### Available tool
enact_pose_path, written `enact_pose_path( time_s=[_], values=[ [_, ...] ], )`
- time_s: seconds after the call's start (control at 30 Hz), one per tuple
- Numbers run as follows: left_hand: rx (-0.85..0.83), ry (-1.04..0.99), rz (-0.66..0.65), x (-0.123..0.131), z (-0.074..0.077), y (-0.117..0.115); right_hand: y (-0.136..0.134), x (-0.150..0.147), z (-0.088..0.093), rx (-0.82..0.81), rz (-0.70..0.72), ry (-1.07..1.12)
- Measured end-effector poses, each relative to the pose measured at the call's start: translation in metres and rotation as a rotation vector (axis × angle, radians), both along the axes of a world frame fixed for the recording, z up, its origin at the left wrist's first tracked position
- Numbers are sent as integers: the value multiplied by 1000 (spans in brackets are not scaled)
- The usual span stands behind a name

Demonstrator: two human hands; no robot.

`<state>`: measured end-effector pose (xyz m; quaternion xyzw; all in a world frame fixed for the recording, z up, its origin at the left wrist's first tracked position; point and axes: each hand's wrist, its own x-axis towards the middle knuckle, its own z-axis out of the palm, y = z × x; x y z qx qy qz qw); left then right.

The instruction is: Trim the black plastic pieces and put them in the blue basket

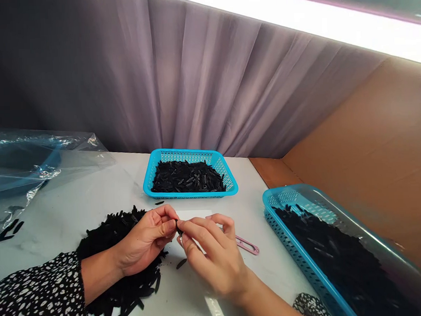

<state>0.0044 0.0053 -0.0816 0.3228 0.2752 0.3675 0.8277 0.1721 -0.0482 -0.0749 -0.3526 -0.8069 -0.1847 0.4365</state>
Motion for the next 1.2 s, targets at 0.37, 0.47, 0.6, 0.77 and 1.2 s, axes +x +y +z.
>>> enact_pose_path(
  time_s=[0.37,0.47,0.6,0.77,1.2],
  values=[
    [106,53,96,0,1,1,4,7,-10,-429,-126,481],
    [134,63,101,0,1,1,2,5,-10,-460,-130,503],
    [155,77,115,0,0,1,3,6,-15,-652,-164,539],
    [151,91,134,0,1,2,8,9,-19,-692,-67,489],
    [102,171,149,1,-2,3,23,0,-17,-435,6,434]
  ],
)
